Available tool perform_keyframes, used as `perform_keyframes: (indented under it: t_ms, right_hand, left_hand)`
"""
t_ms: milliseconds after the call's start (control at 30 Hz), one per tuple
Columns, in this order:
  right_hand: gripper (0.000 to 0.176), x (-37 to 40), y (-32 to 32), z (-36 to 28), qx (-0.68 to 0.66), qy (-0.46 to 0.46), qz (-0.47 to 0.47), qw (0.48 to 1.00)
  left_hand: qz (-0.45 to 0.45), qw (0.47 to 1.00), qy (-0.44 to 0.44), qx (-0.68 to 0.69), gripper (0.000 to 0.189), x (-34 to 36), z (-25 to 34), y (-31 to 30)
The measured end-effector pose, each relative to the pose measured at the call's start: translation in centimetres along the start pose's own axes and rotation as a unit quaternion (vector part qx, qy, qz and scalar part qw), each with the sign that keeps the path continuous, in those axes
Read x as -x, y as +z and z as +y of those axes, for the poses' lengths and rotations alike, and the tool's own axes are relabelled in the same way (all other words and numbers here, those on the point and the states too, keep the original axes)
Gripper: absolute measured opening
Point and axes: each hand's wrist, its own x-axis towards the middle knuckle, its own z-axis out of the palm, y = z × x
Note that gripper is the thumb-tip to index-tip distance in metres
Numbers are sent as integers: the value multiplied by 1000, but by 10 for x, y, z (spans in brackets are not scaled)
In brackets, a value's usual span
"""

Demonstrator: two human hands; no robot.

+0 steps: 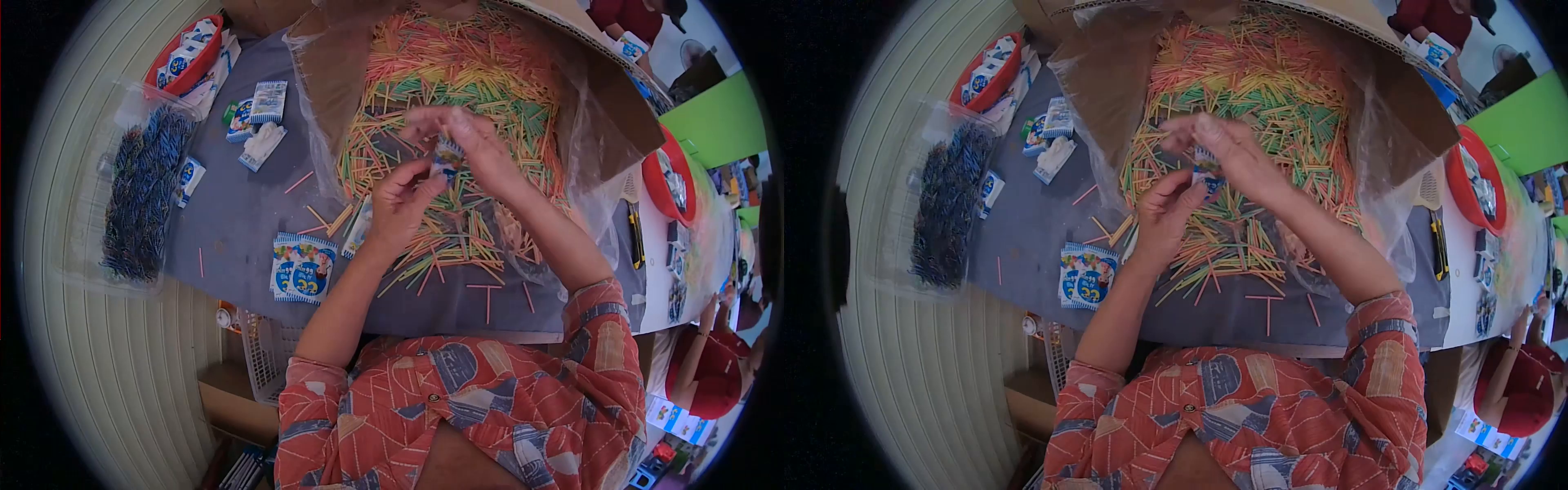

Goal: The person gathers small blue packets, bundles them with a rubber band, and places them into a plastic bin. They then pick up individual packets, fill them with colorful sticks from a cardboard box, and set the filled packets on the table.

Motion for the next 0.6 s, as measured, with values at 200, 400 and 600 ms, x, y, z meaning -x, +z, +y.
perform_keyframes:
  t_ms: [200,400,600]
  right_hand:
    - [64,11,7,9,-155,-35,-33,987]
    - [31,27,5,14,20,46,-147,988]
    - [30,25,1,-7,-198,0,-116,973]
  left_hand:
    - [-21,997,4,-75,25,18,-6,-2]
    - [-17,959,68,-276,22,28,4,-17]
    - [-22,936,113,-332,23,40,25,-20]
